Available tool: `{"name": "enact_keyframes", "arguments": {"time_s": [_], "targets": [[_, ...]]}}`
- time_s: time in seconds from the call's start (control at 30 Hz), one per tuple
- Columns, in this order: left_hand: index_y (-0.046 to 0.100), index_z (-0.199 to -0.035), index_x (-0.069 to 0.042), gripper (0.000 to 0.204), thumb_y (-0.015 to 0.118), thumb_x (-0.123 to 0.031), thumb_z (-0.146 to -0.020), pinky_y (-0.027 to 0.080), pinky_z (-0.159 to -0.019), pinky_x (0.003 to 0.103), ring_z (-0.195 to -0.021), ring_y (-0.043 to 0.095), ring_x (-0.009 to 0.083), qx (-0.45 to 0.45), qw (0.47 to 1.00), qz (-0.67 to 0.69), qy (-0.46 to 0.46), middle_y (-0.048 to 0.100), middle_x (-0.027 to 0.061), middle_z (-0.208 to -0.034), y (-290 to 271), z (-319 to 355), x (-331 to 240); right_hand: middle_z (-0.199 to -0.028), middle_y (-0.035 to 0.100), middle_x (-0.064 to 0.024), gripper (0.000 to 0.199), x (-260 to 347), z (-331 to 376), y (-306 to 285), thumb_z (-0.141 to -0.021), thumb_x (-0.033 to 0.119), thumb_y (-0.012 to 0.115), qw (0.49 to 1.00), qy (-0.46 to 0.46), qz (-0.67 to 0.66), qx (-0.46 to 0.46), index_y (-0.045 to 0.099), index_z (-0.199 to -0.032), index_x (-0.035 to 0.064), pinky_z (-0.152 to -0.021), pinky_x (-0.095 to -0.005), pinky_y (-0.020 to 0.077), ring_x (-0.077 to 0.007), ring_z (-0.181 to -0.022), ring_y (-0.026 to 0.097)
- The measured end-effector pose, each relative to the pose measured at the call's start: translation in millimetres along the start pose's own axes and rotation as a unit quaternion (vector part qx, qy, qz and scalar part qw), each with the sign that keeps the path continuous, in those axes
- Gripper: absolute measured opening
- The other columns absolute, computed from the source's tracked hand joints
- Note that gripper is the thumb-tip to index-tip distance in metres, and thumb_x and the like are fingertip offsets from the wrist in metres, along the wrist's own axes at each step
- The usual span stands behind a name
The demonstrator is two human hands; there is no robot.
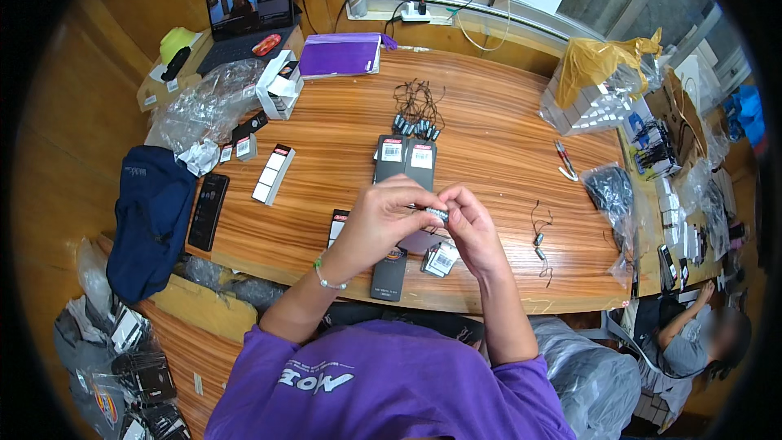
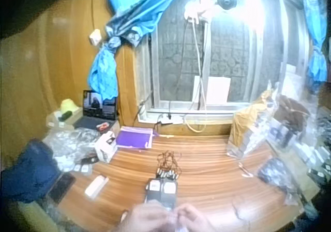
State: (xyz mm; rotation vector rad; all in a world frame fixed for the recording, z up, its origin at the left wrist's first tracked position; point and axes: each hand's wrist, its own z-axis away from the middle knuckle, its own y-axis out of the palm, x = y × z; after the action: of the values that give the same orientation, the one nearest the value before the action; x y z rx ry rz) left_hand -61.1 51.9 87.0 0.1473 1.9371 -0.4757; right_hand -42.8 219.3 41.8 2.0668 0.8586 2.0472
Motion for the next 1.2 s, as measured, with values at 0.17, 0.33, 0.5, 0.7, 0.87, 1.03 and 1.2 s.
{"name": "enact_keyframes", "arguments": {"time_s": [0.17, 0.33, 0.5, 0.7, 0.87, 1.03, 1.2], "targets": [[0.064, -0.1, -0.003, 0.024, 0.064, -0.009, -0.076, 0.042, -0.077, 0.028, -0.086, 0.054, 0.0181, -0.045, 0.993, -0.088, 0.062, 0.058, 0.0076, -0.095, -9, -16, 30, -0.081, 0.06, -0.0085, 0.034, -2, -11, 2, -0.096, 0.033, 0.036, 0.996, 0.065, -0.024, 0.05, 0.052, -0.086, 0.0044, -0.076, -0.0288, 0.0445, -0.0157, -0.079, 0.055], [0.048, -0.107, -0.001, 0.025, 0.052, -0.019, -0.089, 0.039, -0.081, 0.027, -0.087, 0.048, 0.0148, -0.105, 0.994, -0.021, -0.018, 0.049, 0.0062, -0.094, 15, 7, 39, -0.073, 0.057, -0.0102, 0.034, -18, -24, -6, -0.096, 0.033, 0.036, 0.968, 0.019, -0.242, -0.062, 0.05, -0.082, 0.0056, -0.07, -0.0314, 0.0469, -0.0199, -0.069, 0.055], [0.044, -0.102, -0.005, 0.017, 0.05, -0.017, -0.091, 0.04, -0.076, 0.022, -0.084, 0.048, 0.0086, -0.026, 0.964, 0.227, -0.136, 0.048, 0.003, -0.09, 27, 13, 48, -0.075, 0.054, -0.0083, 0.033, -20, -26, -9, -0.096, 0.033, 0.038, 0.977, -0.07, -0.189, -0.075, 0.051, -0.084, 0.0053, -0.072, -0.0311, 0.0432, -0.0178, -0.074, 0.052], [0.034, -0.109, -0.01, 0.051, 0.07, -0.003, -0.074, 0.04, -0.072, 0.021, -0.092, 0.05, 0.0081, -0.003, 0.958, 0.253, -0.135, 0.044, 0.0033, -0.109, 51, 17, 73, -0.1, 0.051, -0.0068, 0.028, -25, -29, -3, -0.094, 0.027, 0.041, 0.977, -0.141, -0.081, -0.139, 0.053, -0.082, 0.0048, -0.081, -0.0264, 0.034, -0.0135, -0.087, 0.046], [0.036, -0.103, -0.008, 0.045, 0.07, -0.004, -0.075, 0.04, -0.075, 0.023, -0.093, 0.048, 0.0083, 0.004, 0.976, 0.197, -0.091, 0.046, 0.0031, -0.104, 46, 11, 59, -0.107, 0.049, -0.006, 0.026, -21, -33, -4, -0.094, 0.025, 0.041, 0.976, -0.136, -0.053, -0.161, 0.054, -0.082, 0.0052, -0.082, -0.0266, 0.0353, -0.0131, -0.092, 0.045], [0.043, -0.102, -0.004, 0.022, 0.056, -0.003, -0.085, 0.041, -0.078, 0.022, -0.088, 0.051, 0.0073, -0.01, 0.977, 0.2, -0.075, 0.052, 0.003, -0.094, 41, 5, 63, -0.105, 0.05, -0.006, 0.025, -24, -40, -6, -0.094, 0.025, 0.04, 0.978, -0.136, -0.066, -0.145, 0.054, -0.089, 0.0046, -0.08, -0.0266, 0.0365, -0.0128, -0.095, 0.046], [0.047, -0.115, -0.002, 0.03, 0.048, 0.004, -0.086, 0.044, -0.076, 0.02, -0.087, 0.054, 0.0071, -0.022, 0.949, 0.292, -0.12, 0.055, 0.0024, -0.092, 30, 0, 54, -0.1, 0.053, -0.0073, 0.027, -26, -51, -2, -0.095, 0.026, 0.039, 0.972, -0.11, -0.121, -0.168, 0.054, -0.094, 0.0037, -0.081, -0.0264, 0.0374, -0.0147, -0.096, 0.047]]}}
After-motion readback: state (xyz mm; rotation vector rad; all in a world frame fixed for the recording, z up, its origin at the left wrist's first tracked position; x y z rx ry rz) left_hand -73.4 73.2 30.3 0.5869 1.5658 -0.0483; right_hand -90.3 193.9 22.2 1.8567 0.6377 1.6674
